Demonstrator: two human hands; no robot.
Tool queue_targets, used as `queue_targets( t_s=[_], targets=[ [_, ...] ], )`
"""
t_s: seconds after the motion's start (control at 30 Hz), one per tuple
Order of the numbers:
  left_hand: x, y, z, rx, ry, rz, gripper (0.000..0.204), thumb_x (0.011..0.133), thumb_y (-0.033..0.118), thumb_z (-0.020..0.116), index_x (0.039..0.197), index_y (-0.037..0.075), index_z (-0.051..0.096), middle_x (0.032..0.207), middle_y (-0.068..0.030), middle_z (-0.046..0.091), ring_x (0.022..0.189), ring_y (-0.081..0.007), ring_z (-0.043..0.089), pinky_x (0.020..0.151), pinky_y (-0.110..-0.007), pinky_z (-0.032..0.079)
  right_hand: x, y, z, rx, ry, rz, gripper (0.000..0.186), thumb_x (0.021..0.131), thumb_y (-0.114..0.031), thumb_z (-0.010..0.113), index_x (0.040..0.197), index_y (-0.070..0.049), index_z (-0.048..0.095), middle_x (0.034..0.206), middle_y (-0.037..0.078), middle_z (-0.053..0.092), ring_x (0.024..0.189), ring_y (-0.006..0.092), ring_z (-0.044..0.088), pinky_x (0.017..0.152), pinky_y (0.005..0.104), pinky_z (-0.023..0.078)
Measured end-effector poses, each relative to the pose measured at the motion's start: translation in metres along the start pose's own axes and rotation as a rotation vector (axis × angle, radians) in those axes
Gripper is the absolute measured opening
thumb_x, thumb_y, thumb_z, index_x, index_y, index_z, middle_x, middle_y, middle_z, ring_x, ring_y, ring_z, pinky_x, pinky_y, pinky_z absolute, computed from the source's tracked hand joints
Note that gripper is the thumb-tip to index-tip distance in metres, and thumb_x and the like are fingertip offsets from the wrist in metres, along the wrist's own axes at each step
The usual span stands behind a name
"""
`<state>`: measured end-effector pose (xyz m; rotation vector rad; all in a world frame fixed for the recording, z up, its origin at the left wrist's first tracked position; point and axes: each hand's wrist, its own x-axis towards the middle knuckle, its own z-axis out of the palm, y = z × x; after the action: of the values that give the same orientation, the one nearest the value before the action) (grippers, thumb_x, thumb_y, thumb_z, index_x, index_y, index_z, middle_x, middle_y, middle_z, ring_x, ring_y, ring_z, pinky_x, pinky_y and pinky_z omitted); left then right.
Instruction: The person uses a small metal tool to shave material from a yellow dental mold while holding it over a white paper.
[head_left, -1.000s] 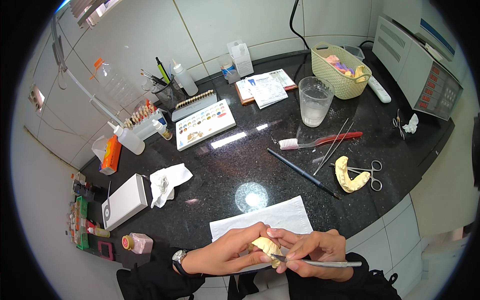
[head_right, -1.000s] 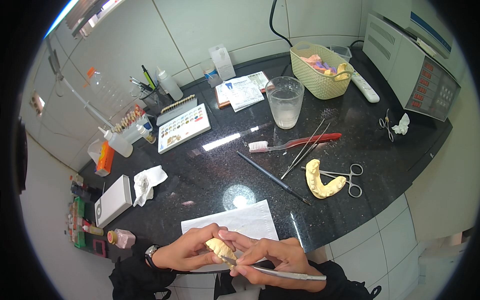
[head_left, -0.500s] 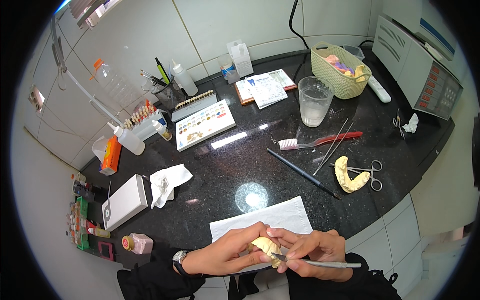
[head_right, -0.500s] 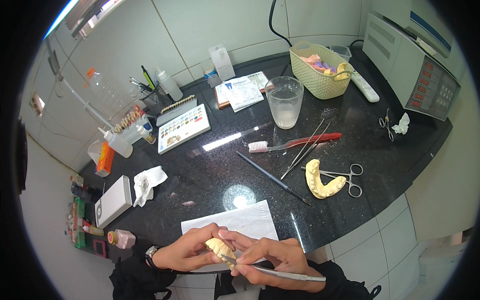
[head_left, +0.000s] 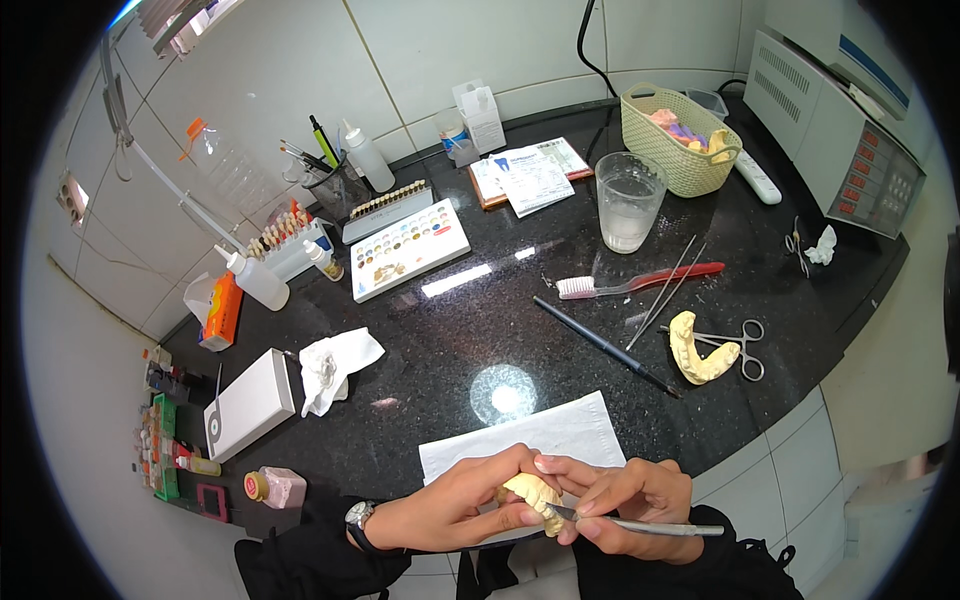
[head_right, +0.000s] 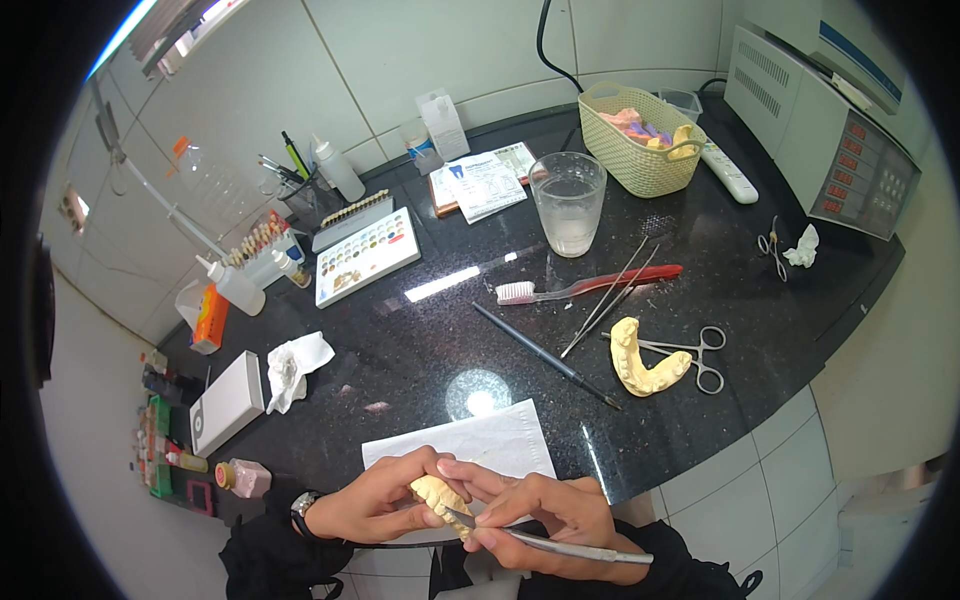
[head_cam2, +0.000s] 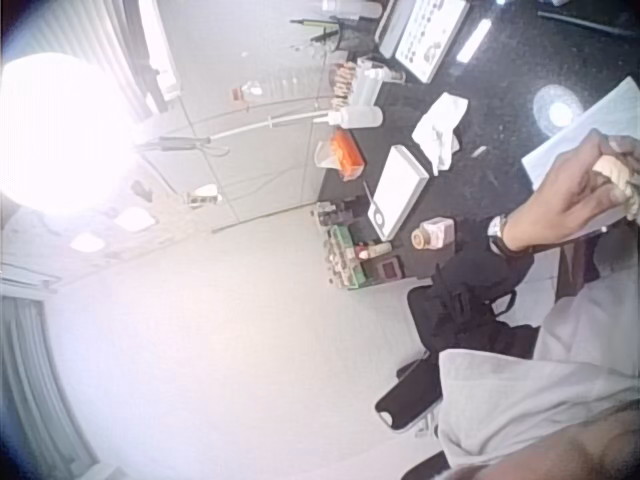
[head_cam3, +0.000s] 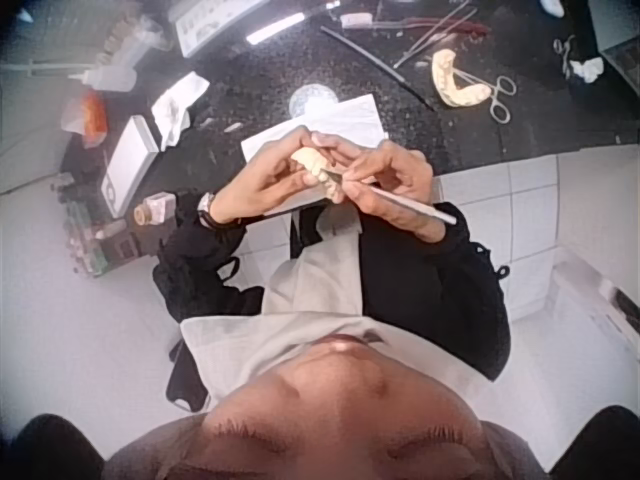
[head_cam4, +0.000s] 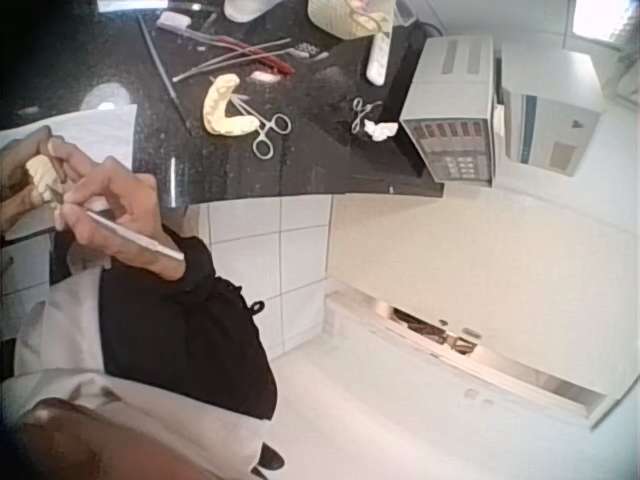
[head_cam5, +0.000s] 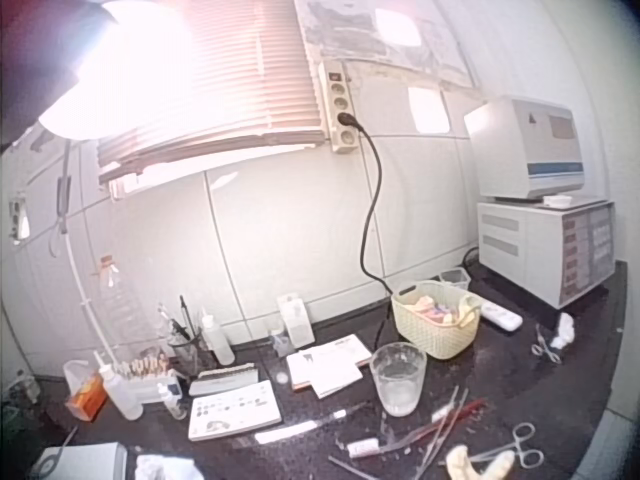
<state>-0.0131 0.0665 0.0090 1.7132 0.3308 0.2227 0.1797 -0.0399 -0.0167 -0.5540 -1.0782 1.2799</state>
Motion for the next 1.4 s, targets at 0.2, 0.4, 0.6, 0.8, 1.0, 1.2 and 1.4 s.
queue_targets(
  t_s=[0.2, 0.4, 0.6, 0.8, 1.0, 1.2, 1.4],
  targets=[
    [0.001, 0.001, -0.001, 0.031, -0.013, 0.009, 0.023, 0.094, 0.022, 0.055, 0.103, 0.003, 0.048, 0.089, -0.0079, 0.056, 0.079, -0.0147, 0.055, 0.067, -0.028, 0.042, 0.000, 0.004, -0.001, -0.059, -0.019, -0.049, 0.010, 0.084, 0.003, 0.062, 0.094, 0.003, 0.058, 0.088, 0.021, 0.068, 0.119, 0.0419, 0.047, 0.102, 0.0506, 0.037],
    [0.001, 0.001, -0.001, 0.043, -0.023, 0.011, 0.023, 0.094, 0.022, 0.055, 0.103, 0.003, 0.047, 0.089, -0.0079, 0.056, 0.078, -0.0148, 0.055, 0.068, -0.028, 0.042, 0.001, -0.004, -0.005, -0.091, -0.048, 0.018, 0.012, 0.083, 0.001, 0.064, 0.093, 0.003, 0.059, 0.092, 0.022, 0.068, 0.119, 0.0414, 0.047, 0.100, 0.0477, 0.041],
    [0.002, 0.003, -0.001, 0.028, -0.026, -0.015, 0.023, 0.093, 0.021, 0.056, 0.104, 0.003, 0.047, 0.091, -0.0077, 0.057, 0.080, -0.0144, 0.055, 0.069, -0.028, 0.043, 0.001, -0.005, -0.006, -0.071, -0.061, 0.046, 0.014, 0.082, -0.001, 0.066, 0.094, 0.003, 0.060, 0.094, 0.022, 0.068, 0.121, 0.0403, 0.046, 0.101, 0.0471, 0.039],
    [0.000, 0.000, 0.001, -0.015, 0.001, -0.002, 0.025, 0.093, 0.022, 0.056, 0.108, 0.003, 0.049, 0.093, -0.0070, 0.058, 0.083, -0.0141, 0.057, 0.070, -0.029, 0.043, -0.002, 0.000, -0.001, 0.041, 0.006, 0.022, 0.011, 0.085, 0.000, 0.062, 0.094, 0.002, 0.057, 0.090, 0.022, 0.068, 0.122, 0.0415, 0.044, 0.104, 0.0502, 0.034],
    [0.001, -0.001, 0.003, -0.030, 0.025, 0.007, 0.030, 0.092, 0.027, 0.057, 0.111, 0.004, 0.051, 0.093, -0.0069, 0.059, 0.085, -0.0154, 0.059, 0.071, -0.029, 0.043, 0.000, 0.001, 0.005, -0.053, 0.070, -0.047, 0.008, 0.084, 0.005, 0.060, 0.085, 0.001, 0.054, 0.073, 0.021, 0.067, 0.092, 0.0310, 0.066, 0.104, 0.0574, 0.032],
    [0.001, -0.001, 0.001, 0.002, 0.014, 0.004, 0.031, 0.092, 0.027, 0.057, 0.112, 0.005, 0.051, 0.093, -0.0067, 0.060, 0.085, -0.0146, 0.059, 0.070, -0.029, 0.044, -0.001, 0.003, -0.005, -0.020, -0.013, 0.016, 0.008, 0.086, -0.001, 0.062, 0.092, 0.001, 0.057, 0.087, 0.020, 0.069, 0.122, 0.0418, 0.045, 0.104, 0.0506, 0.034],
    [0.000, 0.001, 0.001, -0.048, 0.010, -0.048, 0.033, 0.091, 0.028, 0.059, 0.109, 0.002, 0.051, 0.096, -0.0080, 0.059, 0.087, -0.0140, 0.058, 0.072, -0.028, 0.043, 0.001, -0.007, -0.004, 0.004, 0.009, 0.129, 0.009, 0.086, -0.004, 0.063, 0.093, 0.000, 0.058, 0.089, 0.021, 0.069, 0.122, 0.0387, 0.046, 0.103, 0.0473, 0.037]
  ],
)
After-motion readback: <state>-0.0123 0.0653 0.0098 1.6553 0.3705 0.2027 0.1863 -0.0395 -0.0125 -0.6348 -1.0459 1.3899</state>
